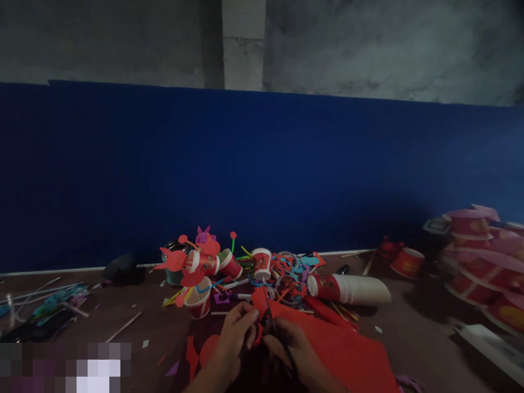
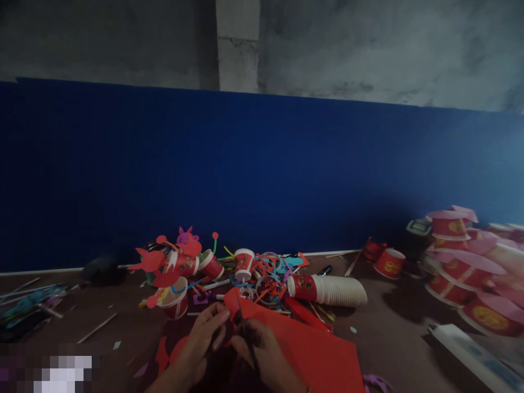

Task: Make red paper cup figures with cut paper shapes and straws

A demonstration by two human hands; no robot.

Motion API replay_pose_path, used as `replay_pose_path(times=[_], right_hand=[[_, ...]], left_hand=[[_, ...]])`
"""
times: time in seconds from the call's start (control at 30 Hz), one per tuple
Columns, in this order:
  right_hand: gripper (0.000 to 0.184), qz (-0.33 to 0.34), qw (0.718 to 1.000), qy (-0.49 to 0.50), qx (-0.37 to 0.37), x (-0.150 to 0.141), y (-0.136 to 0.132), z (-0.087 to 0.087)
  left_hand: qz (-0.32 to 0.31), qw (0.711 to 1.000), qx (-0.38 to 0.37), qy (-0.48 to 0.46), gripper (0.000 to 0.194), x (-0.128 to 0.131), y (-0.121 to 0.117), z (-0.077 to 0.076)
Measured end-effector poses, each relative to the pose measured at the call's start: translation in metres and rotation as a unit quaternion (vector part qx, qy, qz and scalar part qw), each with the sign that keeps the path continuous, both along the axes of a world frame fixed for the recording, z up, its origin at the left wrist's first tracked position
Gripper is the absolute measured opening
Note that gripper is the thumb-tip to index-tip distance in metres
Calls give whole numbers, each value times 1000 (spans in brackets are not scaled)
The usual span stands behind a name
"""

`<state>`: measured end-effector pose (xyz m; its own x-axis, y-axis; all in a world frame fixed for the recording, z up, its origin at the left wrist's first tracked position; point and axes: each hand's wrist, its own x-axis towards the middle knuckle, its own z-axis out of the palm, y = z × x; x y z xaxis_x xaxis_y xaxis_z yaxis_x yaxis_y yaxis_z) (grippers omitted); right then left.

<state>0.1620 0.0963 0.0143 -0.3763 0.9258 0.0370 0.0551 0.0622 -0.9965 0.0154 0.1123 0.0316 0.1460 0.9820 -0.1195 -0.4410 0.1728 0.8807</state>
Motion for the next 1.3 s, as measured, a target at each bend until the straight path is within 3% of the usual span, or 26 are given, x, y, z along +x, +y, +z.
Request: replay_pose_path(times=[0.5, 0.83, 1.3], right_hand=[[45, -9, 1000, 12, -20, -2, -2, 2], [44, -13, 1000, 14, -6, -1, -1, -6], [47, -30, 999, -11, -9, -3, -1, -2]], left_hand=[[-8, 1000, 5, -1, 45, 1, 4, -6], [-22, 1000, 5, -1, 38, -2, 2, -8], [-25, 1000, 0, -1, 39, -3, 0, 0]])
